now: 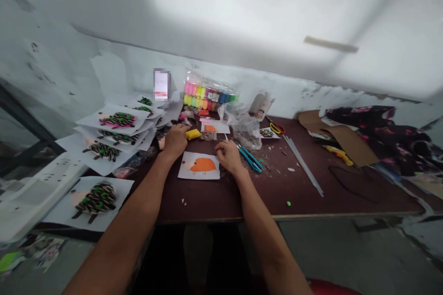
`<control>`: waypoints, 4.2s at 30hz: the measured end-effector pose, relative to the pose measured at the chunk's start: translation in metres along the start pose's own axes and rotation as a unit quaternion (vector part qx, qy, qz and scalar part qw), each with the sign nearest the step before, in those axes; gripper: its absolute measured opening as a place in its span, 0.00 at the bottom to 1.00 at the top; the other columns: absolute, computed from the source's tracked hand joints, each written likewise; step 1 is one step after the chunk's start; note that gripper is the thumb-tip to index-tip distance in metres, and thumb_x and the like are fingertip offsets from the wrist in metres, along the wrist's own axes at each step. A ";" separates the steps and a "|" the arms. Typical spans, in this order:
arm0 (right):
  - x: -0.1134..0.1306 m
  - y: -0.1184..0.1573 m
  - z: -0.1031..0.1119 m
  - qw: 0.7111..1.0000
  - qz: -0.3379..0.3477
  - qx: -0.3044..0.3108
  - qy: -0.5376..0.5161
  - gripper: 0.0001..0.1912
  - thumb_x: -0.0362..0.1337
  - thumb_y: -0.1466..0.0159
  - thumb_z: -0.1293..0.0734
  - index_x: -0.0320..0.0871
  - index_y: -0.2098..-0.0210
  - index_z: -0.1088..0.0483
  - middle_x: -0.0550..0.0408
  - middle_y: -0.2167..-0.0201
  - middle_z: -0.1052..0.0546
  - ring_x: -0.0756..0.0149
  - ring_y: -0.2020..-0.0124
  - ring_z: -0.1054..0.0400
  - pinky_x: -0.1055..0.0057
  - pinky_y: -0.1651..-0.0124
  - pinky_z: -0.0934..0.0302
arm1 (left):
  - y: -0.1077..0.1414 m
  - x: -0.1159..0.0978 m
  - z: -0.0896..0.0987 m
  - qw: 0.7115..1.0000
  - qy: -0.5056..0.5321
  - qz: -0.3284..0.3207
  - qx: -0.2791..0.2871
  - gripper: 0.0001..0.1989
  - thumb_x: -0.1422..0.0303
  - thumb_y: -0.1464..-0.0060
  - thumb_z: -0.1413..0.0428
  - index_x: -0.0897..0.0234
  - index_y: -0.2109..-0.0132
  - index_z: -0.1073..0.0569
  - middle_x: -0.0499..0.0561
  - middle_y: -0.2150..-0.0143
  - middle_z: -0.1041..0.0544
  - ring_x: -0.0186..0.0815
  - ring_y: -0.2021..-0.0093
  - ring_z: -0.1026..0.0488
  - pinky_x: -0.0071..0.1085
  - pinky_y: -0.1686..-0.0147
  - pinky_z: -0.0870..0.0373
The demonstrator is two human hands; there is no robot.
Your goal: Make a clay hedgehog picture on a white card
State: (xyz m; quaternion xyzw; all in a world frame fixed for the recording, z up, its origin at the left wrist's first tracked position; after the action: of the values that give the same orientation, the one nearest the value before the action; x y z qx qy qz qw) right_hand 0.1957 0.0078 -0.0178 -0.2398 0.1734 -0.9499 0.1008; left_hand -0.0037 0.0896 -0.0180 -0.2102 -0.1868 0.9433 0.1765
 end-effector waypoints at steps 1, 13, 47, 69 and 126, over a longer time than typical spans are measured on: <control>0.000 0.000 0.001 1.000 -0.004 -0.003 0.004 0.14 0.25 0.42 0.39 0.42 0.68 0.22 0.51 0.66 0.22 0.61 0.63 0.33 0.65 0.51 0.44 | 0.000 0.001 0.004 1.000 -0.004 0.004 -0.017 0.21 0.76 0.44 0.53 0.65 0.48 0.22 0.61 0.47 0.23 0.50 0.47 0.30 0.44 0.46 0.35; 0.000 0.000 0.001 1.000 -0.004 -0.019 0.002 0.12 0.26 0.40 0.38 0.43 0.65 0.23 0.51 0.65 0.21 0.61 0.62 0.32 0.66 0.51 0.43 | 0.009 0.016 0.001 0.994 -0.053 0.087 0.032 0.19 0.74 0.46 0.52 0.70 0.53 0.21 0.70 0.55 0.23 0.59 0.48 0.29 0.53 0.48 0.36; 0.012 -0.011 -0.010 0.905 -0.080 -0.056 -0.415 0.11 0.45 0.44 0.32 0.43 0.69 0.29 0.61 0.78 0.30 0.72 0.77 0.41 0.75 0.73 0.44 | 0.010 -0.039 0.002 0.737 0.649 0.072 0.172 0.31 0.57 0.63 0.28 0.66 0.51 0.22 0.58 0.54 0.18 0.43 0.55 0.22 0.36 0.57 0.23; 0.025 -0.034 0.011 0.975 0.001 -0.112 -0.194 0.05 0.37 0.38 0.32 0.44 0.69 0.24 0.57 0.71 0.25 0.67 0.68 0.34 0.71 0.61 0.40 | 0.016 -0.032 0.004 0.782 0.583 0.143 0.166 0.26 0.54 0.63 0.30 0.66 0.60 0.23 0.50 0.70 0.22 0.37 0.73 0.23 0.31 0.75 0.26; 0.021 -0.035 -0.008 0.974 0.009 -0.022 -0.227 0.05 0.34 0.42 0.30 0.45 0.68 0.20 0.55 0.67 0.22 0.67 0.68 0.32 0.72 0.63 0.40 | 0.013 -0.023 0.001 0.770 0.607 0.151 0.126 0.20 0.65 0.63 0.32 0.65 0.63 0.30 0.43 0.78 0.27 0.28 0.83 0.32 0.23 0.84 0.40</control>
State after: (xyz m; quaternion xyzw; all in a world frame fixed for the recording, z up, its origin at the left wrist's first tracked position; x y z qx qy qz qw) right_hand 0.1697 0.0363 -0.0029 -0.4500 0.1690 -0.8655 0.1409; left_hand 0.0124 0.0688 -0.0149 -0.7403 0.1136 0.6491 0.1333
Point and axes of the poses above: each hand's wrist, its own y-axis away from the middle knuckle, its own z-axis out of the back of the hand, x = y × z, the point moved 4 cm from there along -y, towards the middle knuckle
